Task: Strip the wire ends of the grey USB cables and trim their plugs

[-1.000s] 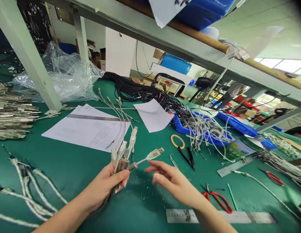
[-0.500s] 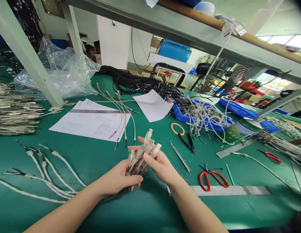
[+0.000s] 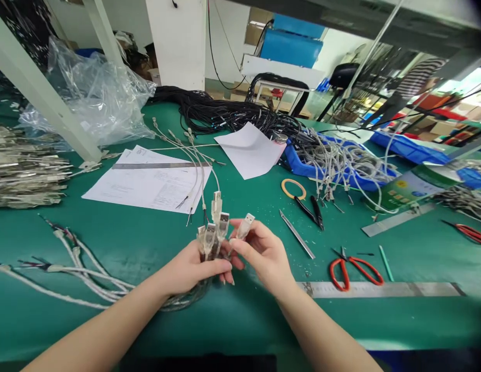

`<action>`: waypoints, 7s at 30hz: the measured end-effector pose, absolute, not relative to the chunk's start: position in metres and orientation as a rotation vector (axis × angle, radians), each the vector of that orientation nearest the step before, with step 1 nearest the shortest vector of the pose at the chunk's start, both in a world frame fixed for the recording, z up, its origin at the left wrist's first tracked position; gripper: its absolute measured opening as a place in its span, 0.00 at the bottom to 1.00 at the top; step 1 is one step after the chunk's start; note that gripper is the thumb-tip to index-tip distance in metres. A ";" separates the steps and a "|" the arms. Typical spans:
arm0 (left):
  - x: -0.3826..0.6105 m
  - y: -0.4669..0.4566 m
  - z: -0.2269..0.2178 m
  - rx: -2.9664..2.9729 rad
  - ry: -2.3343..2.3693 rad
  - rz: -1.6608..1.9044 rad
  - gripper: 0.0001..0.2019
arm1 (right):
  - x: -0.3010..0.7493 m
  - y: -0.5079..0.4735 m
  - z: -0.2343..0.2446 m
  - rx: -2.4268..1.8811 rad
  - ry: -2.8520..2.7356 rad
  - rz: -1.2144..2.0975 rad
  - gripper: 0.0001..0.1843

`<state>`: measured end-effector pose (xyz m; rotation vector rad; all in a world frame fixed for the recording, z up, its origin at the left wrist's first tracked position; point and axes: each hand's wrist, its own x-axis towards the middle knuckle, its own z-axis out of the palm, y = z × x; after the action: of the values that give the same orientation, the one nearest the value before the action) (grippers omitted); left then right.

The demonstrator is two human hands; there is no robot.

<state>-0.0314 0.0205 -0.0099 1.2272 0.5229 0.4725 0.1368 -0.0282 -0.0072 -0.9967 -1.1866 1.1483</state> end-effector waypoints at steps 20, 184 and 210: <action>-0.036 0.031 -0.018 1.289 0.583 0.569 0.09 | 0.141 -0.036 0.001 -0.839 -1.796 0.636 0.20; -0.031 0.026 -0.017 1.729 0.761 0.539 0.09 | 0.132 -0.043 0.009 -0.997 -1.689 0.467 0.08; -0.033 0.020 -0.034 2.062 0.501 0.774 0.16 | 0.115 -0.051 -0.014 -1.003 -1.561 0.511 0.21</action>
<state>-0.0327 0.0196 -0.0337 2.0624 0.5006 0.7736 0.1149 -0.0510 -0.0136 -1.0026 -1.5607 0.5110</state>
